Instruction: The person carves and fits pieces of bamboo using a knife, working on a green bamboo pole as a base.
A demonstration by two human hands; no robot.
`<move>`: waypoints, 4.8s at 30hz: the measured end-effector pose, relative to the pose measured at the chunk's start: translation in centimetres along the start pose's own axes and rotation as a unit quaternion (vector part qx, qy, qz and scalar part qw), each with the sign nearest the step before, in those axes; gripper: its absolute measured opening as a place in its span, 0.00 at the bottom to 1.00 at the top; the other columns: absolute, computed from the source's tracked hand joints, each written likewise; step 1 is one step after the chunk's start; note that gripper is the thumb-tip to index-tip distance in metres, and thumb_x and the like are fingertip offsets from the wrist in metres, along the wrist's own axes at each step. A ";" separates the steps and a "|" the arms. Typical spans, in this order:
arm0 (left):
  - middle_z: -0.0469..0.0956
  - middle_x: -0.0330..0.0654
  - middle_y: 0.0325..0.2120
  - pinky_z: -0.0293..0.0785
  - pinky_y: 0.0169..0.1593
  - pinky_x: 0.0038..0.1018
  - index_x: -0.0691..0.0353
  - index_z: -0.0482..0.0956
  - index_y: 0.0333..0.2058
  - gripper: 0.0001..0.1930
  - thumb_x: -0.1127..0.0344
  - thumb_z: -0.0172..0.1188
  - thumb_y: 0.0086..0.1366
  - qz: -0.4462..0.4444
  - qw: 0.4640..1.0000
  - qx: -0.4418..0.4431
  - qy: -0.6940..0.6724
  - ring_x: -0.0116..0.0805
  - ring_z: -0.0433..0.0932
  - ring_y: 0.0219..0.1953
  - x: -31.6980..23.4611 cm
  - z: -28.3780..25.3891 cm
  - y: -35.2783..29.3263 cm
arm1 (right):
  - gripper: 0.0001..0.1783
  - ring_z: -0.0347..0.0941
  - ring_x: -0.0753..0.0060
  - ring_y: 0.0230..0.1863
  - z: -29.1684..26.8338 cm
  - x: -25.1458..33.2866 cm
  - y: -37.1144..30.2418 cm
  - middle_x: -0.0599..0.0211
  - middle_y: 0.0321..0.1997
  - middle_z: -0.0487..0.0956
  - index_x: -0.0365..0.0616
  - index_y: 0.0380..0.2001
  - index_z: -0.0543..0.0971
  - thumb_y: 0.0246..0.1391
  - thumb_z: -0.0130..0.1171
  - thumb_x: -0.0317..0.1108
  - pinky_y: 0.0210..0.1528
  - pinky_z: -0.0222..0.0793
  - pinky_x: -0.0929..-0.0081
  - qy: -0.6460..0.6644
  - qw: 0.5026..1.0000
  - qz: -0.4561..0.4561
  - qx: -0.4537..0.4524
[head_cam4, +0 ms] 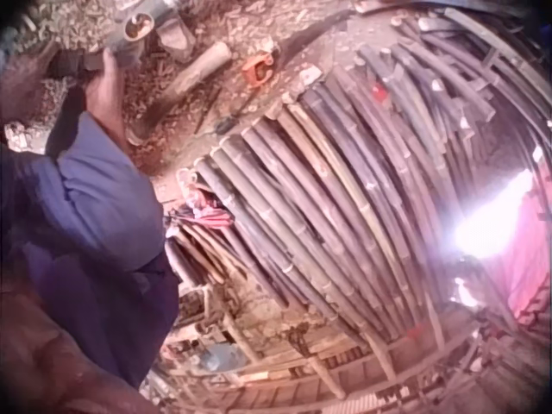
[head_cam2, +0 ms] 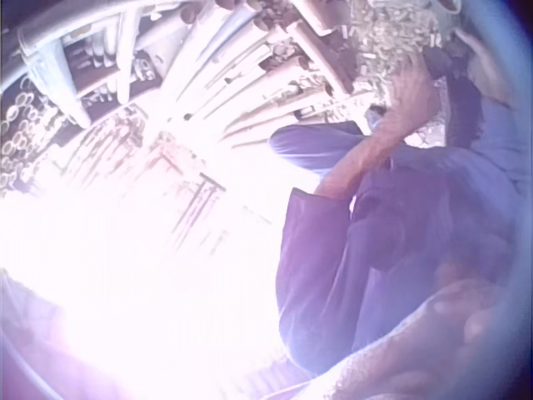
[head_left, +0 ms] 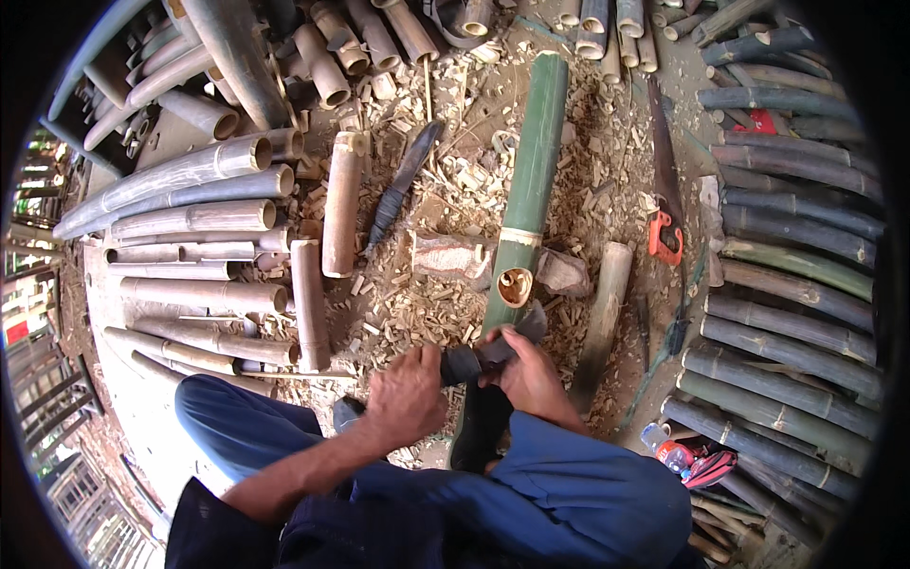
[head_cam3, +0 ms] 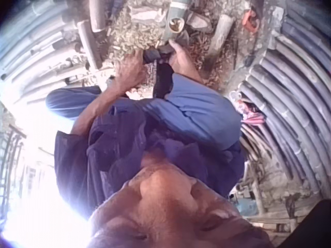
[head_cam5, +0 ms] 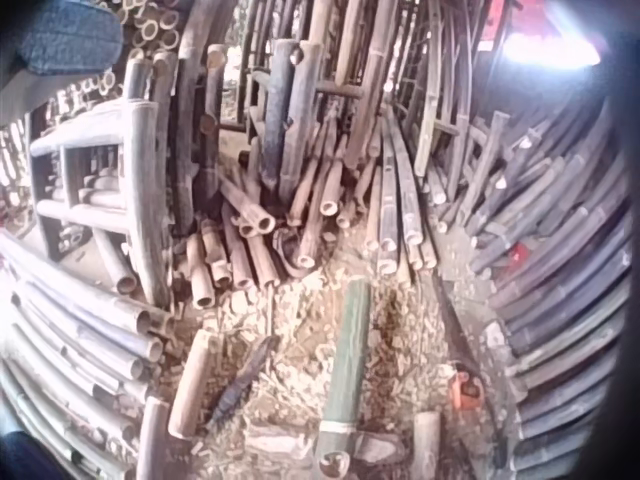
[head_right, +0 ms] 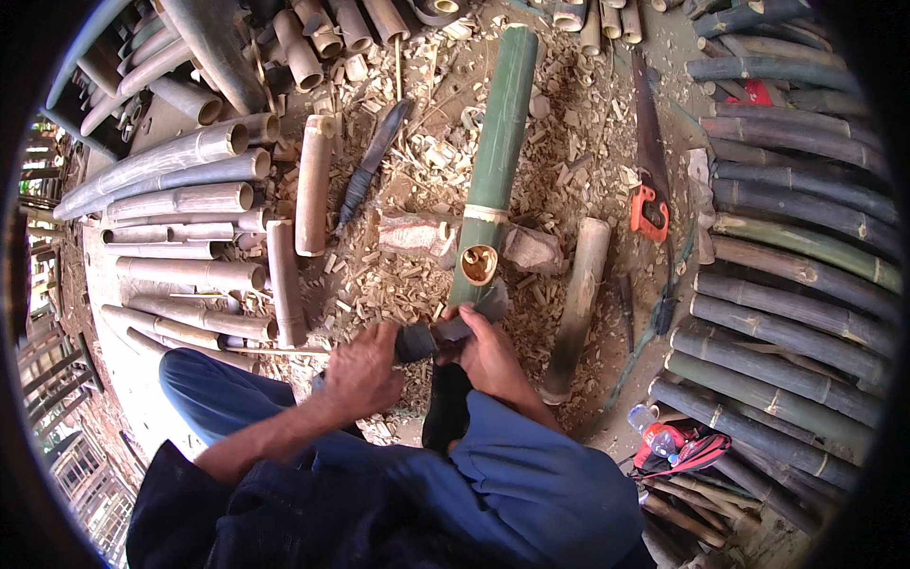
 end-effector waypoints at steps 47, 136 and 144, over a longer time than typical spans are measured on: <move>0.82 0.45 0.23 0.81 0.32 0.38 0.61 0.83 0.27 0.03 0.70 0.67 0.54 0.069 0.895 -0.143 0.418 0.41 0.87 0.31 -17.5 -9.2 5.2 | 0.20 0.78 0.63 0.57 0.2 2.6 5.2 0.60 0.56 0.82 0.40 0.56 0.76 0.73 0.49 0.44 0.62 0.74 0.59 0.321 0.942 -0.042 0.082; 0.72 0.56 0.55 0.73 0.62 0.43 0.57 0.73 0.61 0.44 0.71 0.70 0.37 0.392 0.905 0.166 -0.011 0.58 0.72 0.60 -12.0 0.0 11.1 | 0.22 0.73 0.67 0.57 -4.4 3.8 1.8 0.64 0.55 0.74 0.44 0.57 0.71 0.60 0.59 0.31 0.62 0.70 0.66 -0.383 0.910 -0.063 -0.148; 0.72 0.62 0.51 0.78 0.51 0.54 0.64 0.61 0.60 0.31 0.67 0.59 0.57 0.030 0.992 0.031 -0.115 0.63 0.80 0.47 -2.3 0.4 -0.5 | 0.14 0.77 0.68 0.47 1.3 0.5 -1.5 0.61 0.45 0.79 0.47 0.47 0.75 0.73 0.48 0.45 0.53 0.76 0.60 0.012 1.000 -0.020 -0.016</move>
Point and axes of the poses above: each hand's wrist, its own y-axis towards the middle knuckle, its own z-axis out of the palm, x = y × z, the point moved 6 cm from there along y, towards the middle knuckle
